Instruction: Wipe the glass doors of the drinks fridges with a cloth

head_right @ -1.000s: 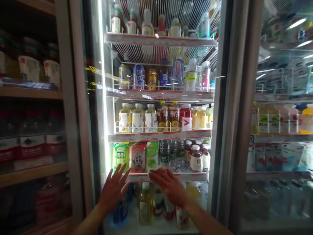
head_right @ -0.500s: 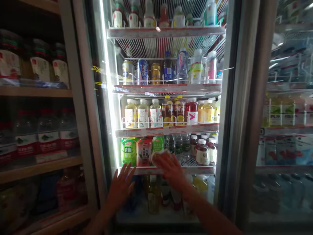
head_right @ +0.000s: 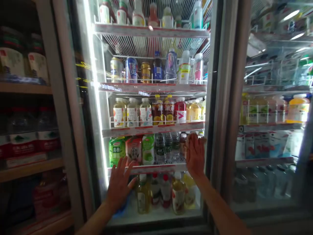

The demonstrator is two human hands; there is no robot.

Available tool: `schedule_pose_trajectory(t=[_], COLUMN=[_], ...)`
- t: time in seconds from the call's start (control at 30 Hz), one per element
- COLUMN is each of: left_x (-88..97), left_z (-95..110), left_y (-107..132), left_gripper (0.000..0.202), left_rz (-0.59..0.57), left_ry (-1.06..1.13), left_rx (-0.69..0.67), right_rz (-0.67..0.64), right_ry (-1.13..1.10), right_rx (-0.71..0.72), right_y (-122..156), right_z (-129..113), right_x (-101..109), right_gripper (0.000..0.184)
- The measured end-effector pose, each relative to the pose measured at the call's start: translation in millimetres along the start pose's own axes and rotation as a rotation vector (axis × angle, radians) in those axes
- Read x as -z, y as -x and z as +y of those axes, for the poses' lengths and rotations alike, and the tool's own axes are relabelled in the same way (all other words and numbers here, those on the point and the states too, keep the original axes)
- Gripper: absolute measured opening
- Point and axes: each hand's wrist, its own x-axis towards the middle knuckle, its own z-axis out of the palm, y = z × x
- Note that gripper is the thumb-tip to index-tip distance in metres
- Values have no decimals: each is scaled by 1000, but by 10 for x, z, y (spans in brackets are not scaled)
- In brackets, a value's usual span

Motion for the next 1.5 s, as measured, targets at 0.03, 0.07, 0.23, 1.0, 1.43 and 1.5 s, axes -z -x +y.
schedule_pose_trajectory(t=[0.03, 0.07, 0.23, 1.0, 1.43, 1.5], left_x=[-23, -48, -177, -74, -36, -38], left_z=[72, 134, 257, -86, -156, -151], left_y=[-37, -57, 6, -253, -196, -197], left_gripper=[54, 54, 55, 67, 57, 57], left_rz=[4, 4, 3, 10, -36, -31], left_ry=[6, 8, 11, 38, -17, -14], left_rx=[2, 5, 18, 118, 60, 66], right_rz=[2, -19, -138, -227, -239, -156], right_ry=[-1, 0, 27, -186, -184, -162], right_rx=[-23, -32, -43, 346, 491, 336], right_y=[79, 222, 817, 6, -65, -203], right_z=[70, 126, 352, -716, -857, -788], right_x=[16, 44, 189, -115, -128, -154], right_gripper=[61, 61, 60, 63, 58, 57])
